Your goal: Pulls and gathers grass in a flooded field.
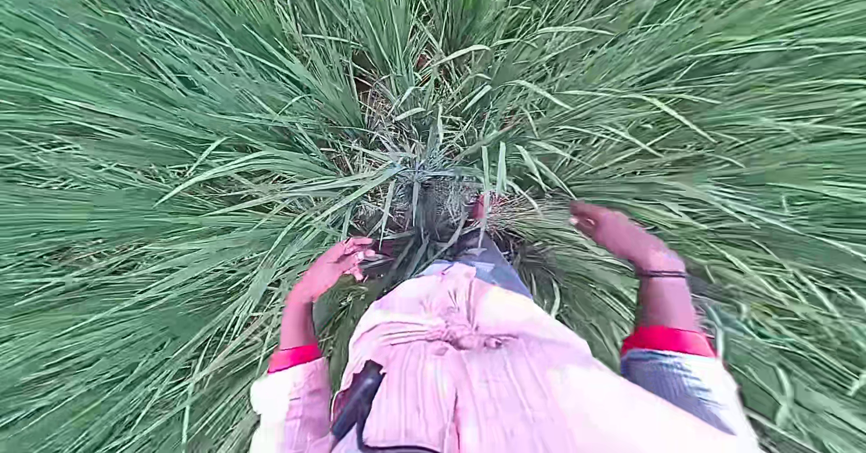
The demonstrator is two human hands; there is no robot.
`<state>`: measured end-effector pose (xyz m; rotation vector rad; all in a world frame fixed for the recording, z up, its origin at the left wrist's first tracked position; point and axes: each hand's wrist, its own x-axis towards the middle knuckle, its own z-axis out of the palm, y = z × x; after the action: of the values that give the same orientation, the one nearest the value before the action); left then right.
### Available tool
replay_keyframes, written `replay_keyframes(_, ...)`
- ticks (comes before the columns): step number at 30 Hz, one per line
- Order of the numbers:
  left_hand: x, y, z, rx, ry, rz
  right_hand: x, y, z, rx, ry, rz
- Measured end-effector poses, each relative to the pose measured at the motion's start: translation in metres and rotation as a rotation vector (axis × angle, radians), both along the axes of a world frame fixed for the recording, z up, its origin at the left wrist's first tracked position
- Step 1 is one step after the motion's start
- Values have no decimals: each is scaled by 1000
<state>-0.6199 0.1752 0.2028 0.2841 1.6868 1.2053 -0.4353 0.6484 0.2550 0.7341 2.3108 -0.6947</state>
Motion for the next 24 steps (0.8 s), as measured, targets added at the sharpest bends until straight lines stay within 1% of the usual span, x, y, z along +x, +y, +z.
replay_keyframes(2,10,-18,-3,-1,5,82,-18,-7,3,10,74,58)
replay_keyframes(5,20,-35,-3,-34,7,166,-29,-13,-3,-21,191,97)
replay_keyframes(10,30,-42,-1,-57,15,176,-36,-23,-7,-93,143,73)
replay_keyframes(13,27,-37,4,-69,22,159,-41,-25,-6,-121,85,4)
replay_keyframes(21,-1,-8,11,-96,104,60,-21,-2,-55,-154,125,-32)
replay_keyframes(24,-7,5,15,-103,141,43,-20,-4,-61,-169,102,-29)
